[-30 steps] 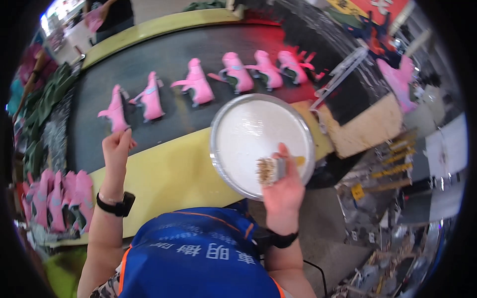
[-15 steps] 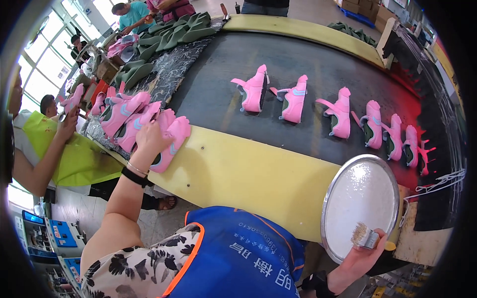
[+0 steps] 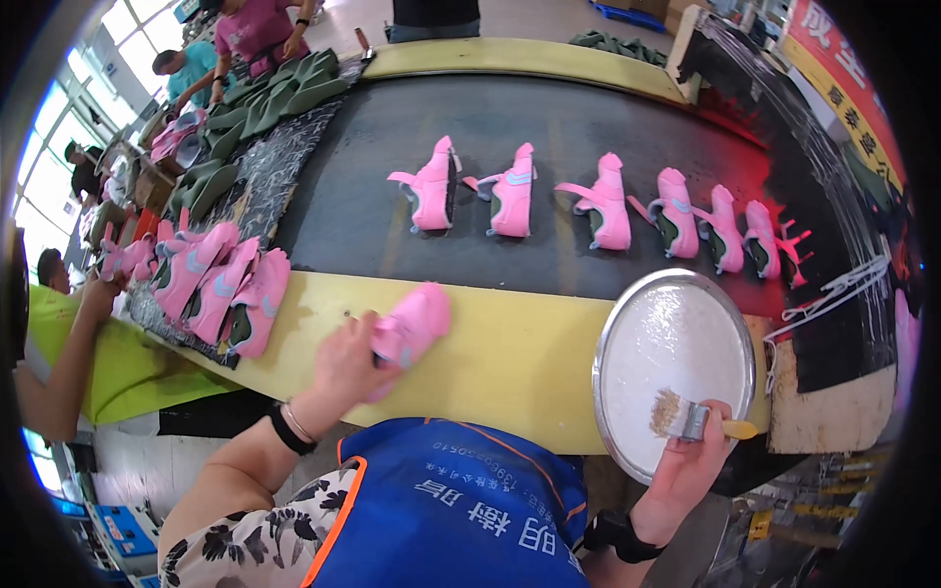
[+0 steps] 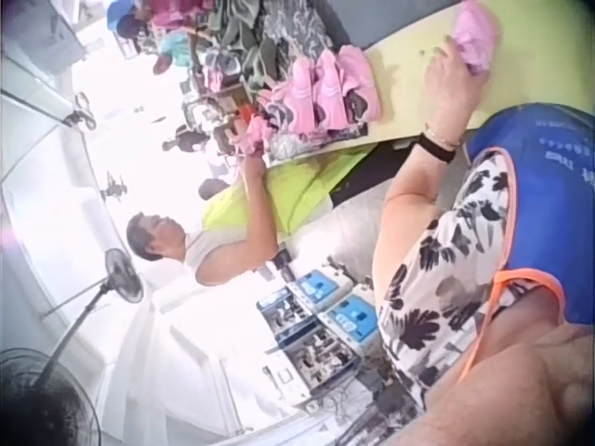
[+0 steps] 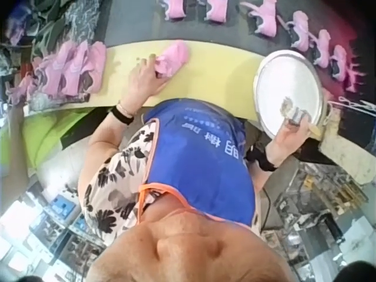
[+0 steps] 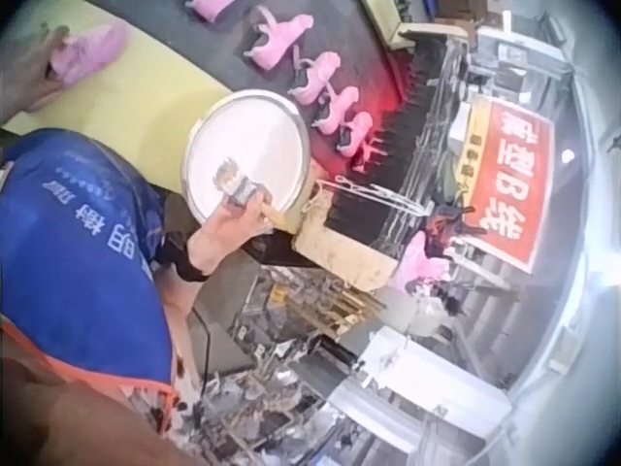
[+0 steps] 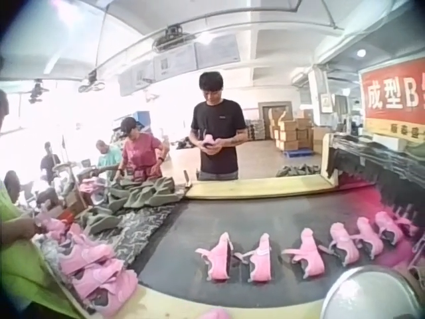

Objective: Applying adhesive to the base of shoe components using a brush on an assembly line.

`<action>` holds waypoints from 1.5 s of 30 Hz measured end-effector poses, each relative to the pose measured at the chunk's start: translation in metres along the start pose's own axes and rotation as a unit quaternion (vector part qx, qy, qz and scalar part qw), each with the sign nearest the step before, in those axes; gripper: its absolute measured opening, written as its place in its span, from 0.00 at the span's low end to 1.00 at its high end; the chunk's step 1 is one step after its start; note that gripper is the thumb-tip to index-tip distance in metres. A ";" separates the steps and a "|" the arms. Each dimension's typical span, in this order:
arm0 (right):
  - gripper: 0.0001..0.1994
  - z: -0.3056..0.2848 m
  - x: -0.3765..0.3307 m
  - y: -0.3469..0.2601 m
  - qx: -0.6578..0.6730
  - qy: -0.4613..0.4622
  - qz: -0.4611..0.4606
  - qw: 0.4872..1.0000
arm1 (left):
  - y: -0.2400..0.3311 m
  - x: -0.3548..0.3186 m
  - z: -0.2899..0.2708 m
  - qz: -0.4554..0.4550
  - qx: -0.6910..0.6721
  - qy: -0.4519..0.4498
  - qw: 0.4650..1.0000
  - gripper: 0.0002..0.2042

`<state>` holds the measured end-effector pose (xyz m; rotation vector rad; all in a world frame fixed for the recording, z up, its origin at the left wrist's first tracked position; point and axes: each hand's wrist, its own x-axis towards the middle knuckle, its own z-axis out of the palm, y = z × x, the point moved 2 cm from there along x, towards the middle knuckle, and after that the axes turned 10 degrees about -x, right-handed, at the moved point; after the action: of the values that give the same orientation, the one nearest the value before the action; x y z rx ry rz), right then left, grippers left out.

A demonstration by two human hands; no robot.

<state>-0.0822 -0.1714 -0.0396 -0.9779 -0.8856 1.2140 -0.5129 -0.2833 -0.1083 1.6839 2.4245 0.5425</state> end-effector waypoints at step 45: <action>0.10 0.004 -0.012 -0.060 -0.528 -0.120 -0.405 0.737 | 0.237 0.041 -0.034 -0.091 -0.566 -0.623 0.532 0.40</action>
<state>-0.0677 -0.1879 0.0178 -1.0695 -2.0494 -0.0400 -0.3306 -0.1791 0.0140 0.6213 0.6975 0.4115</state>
